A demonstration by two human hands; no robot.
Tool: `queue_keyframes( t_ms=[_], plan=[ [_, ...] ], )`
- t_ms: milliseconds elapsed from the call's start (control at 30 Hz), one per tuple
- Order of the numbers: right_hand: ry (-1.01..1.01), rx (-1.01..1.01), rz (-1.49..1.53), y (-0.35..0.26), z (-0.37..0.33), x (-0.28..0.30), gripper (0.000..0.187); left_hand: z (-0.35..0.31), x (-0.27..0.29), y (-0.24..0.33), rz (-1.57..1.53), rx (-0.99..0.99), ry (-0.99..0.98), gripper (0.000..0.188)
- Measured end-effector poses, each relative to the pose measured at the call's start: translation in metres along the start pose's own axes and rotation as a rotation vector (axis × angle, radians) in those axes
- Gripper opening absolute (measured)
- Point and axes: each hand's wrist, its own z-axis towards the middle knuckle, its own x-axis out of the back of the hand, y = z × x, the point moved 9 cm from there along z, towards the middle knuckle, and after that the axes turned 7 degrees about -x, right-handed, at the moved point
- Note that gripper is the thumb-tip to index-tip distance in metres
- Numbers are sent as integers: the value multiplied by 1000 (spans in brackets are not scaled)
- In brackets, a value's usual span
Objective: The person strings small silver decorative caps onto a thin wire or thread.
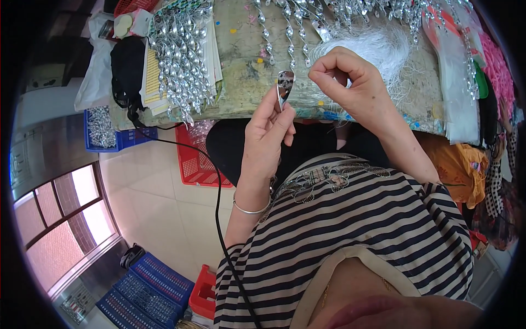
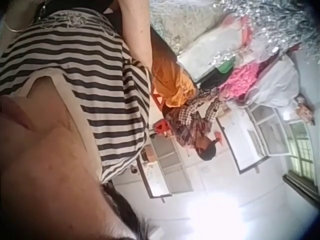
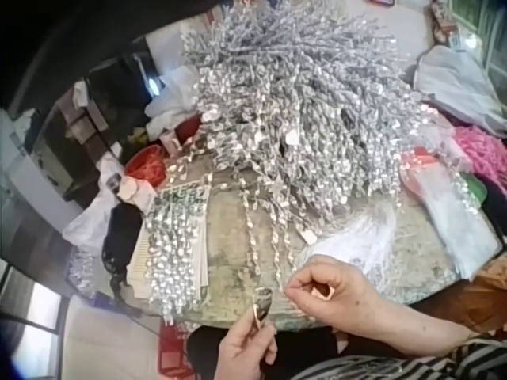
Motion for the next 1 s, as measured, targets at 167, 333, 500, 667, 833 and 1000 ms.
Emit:
queue_keyframes(
  t_ms=[167,333,500,667,833,1000],
  plan=[
    [-20,-33,-16,3,-3,-3,5,0,3,0,-3,-17,-3,49],
    [-8,-9,5,2,-2,-3,4,-1,4,0,-7,-6,7,49],
    [-1,-12,-48,5,0,-2,4,-2,6,0,4,-17,12,48],
    [9,-31,-54,9,0,0,4,-2,5,1,12,-15,8,48],
    [20,-41,-59,14,1,1,5,-2,5,0,29,-10,6,48],
    [24,-51,-81,17,1,1,6,-2,4,1,36,-12,-6,47]
  ],
)
